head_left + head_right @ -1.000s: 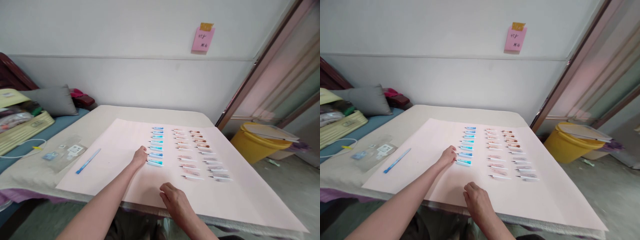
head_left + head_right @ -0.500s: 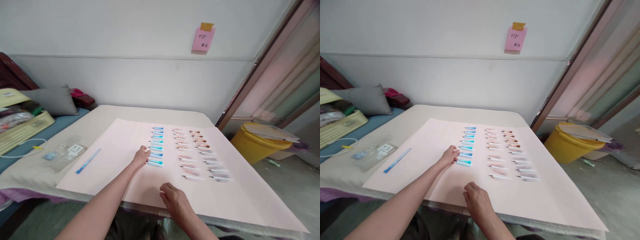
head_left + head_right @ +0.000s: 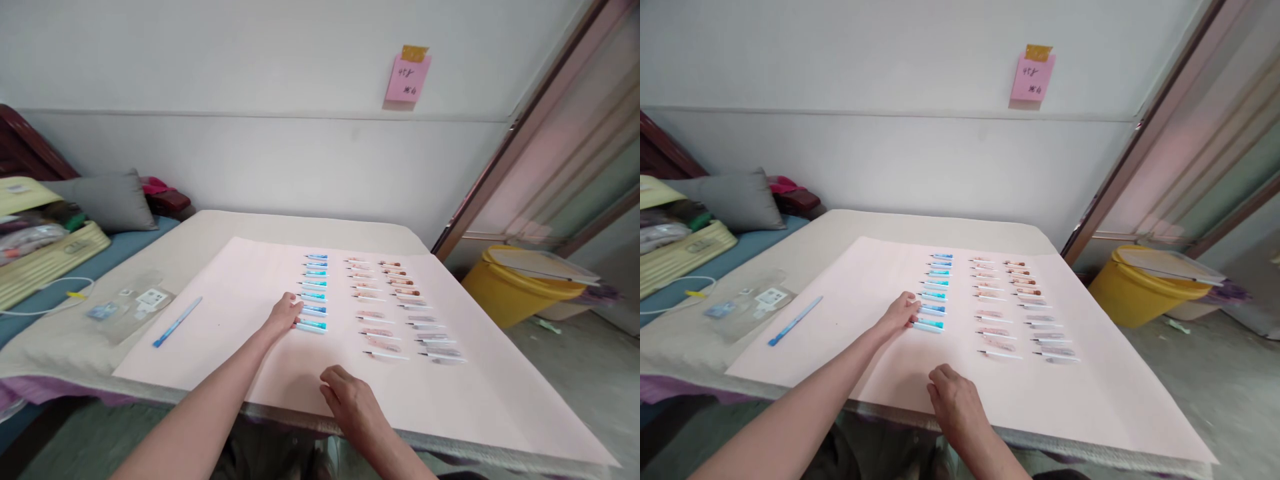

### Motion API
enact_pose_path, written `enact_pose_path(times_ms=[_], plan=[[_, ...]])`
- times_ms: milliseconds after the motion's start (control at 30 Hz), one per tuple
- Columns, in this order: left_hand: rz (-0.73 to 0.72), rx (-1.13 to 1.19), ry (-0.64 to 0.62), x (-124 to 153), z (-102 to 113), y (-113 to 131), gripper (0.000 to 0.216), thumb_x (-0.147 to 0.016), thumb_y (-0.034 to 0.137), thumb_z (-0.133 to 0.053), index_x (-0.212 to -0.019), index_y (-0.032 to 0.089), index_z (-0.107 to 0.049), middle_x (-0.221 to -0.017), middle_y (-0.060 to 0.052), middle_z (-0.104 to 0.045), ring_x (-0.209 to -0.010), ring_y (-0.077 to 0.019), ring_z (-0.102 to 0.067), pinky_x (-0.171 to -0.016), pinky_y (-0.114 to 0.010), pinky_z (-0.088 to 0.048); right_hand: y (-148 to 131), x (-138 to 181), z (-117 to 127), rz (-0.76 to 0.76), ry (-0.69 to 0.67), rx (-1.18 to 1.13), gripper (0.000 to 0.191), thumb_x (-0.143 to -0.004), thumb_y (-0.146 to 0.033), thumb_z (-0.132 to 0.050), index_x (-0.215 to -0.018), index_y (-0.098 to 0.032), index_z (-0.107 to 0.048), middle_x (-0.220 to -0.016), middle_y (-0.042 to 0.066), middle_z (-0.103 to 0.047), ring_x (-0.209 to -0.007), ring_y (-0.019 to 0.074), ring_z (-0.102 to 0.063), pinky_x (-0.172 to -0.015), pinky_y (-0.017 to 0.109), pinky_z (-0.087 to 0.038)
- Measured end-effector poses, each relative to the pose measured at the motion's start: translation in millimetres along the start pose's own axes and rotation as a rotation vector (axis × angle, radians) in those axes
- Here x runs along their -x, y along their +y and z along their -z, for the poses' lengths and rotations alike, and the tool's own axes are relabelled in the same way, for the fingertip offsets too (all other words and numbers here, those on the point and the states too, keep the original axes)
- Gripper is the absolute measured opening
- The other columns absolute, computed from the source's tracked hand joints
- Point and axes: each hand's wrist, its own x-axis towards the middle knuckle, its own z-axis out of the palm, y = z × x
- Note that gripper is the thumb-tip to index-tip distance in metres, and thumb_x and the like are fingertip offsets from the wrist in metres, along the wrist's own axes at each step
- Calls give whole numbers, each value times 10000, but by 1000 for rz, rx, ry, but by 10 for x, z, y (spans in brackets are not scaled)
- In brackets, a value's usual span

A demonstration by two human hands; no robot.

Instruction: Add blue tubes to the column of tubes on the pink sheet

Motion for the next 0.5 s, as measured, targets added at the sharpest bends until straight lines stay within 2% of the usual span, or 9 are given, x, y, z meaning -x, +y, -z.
enact_pose_path(times_ms=[367,500], plan=[[-26,-32,14,-36,-15,-38,320,-820,393,-454,-1083,212,-435,-1029,-87,-568,-624,-93,-600,-505,-194,-436,7,-12,-11,-22,-12,-4,218,-851,-177,-384,-910,-205,-592,-947,46,-624,-829,158,-611,-685,233,-400],[-56,-112,67,-14,57,3,239,-813,339,-462,-999,192,-494,-950,-73,-609,-656,-108,-597,-545,-209,-439,24,-24,-19,-19,-18,10,234,-854,-171,-365,-899,-200,-593,-939,47,-626,-823,165,-619,-683,242,-405]])
